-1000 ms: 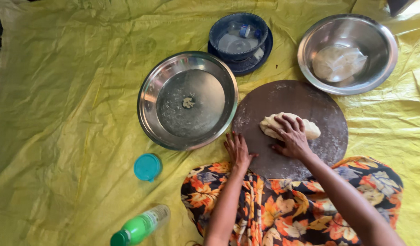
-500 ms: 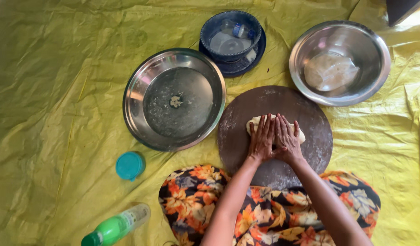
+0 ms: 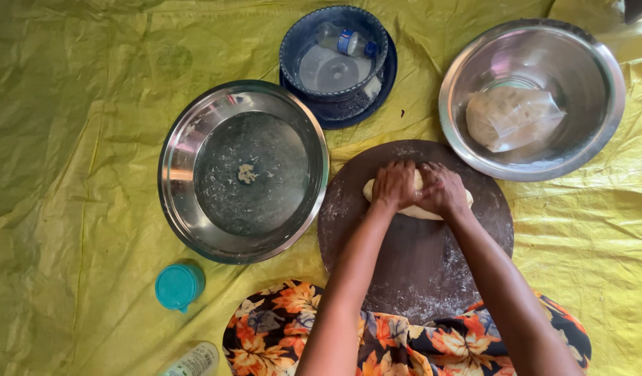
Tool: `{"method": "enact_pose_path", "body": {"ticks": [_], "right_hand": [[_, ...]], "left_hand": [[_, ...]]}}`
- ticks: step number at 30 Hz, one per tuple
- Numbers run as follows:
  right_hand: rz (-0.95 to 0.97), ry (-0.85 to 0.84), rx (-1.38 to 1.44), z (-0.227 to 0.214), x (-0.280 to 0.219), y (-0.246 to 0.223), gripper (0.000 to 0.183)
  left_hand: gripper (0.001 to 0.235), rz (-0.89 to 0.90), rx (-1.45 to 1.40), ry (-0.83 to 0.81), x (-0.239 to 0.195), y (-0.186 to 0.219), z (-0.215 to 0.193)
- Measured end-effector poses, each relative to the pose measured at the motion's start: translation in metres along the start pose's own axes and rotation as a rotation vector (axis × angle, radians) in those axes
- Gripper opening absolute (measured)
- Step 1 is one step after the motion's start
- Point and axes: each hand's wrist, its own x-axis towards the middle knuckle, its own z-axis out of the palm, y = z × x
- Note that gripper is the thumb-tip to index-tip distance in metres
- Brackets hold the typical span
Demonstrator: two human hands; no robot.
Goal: The person kneads dough on a round wooden board, shaping it into a log and then a ball. They place a portion of the dough into a plastic bag and continue kneading the remaining dough.
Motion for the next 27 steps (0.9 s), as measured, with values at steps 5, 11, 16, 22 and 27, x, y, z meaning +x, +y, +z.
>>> {"method": "enact_pose_path", "body": {"ticks": [5,11,16,22,27], "right_hand": [[0.198,-0.082,-0.015,0.007,0.002,0.002,0.024],[0.069,0.066,-0.124,0.021,-0.021,-0.002,0.033],[-0.02,0.117,-0.14,0.032,-0.061,-0.013,0.044],[-0.093,0.219,-0.082,0.031,-0.125,-0.048,0.062],[-0.087,0.223,-0.261,0.033,-0.189,-0.074,0.061]], "left_hand": [[0.086,0.045,-0.058,0.075,0.013,-0.001,-0.001],[0.08,0.097,-0.066,0.112,-0.02,0.0,-0.01],[0.08,0.085,-0.085,0.131,-0.067,0.003,0.0],[0.091,0.149,0.124,0.356,-0.136,0.023,0.021],[0.096,0.214,0.247,0.373,-0.203,0.035,0.047]]}}
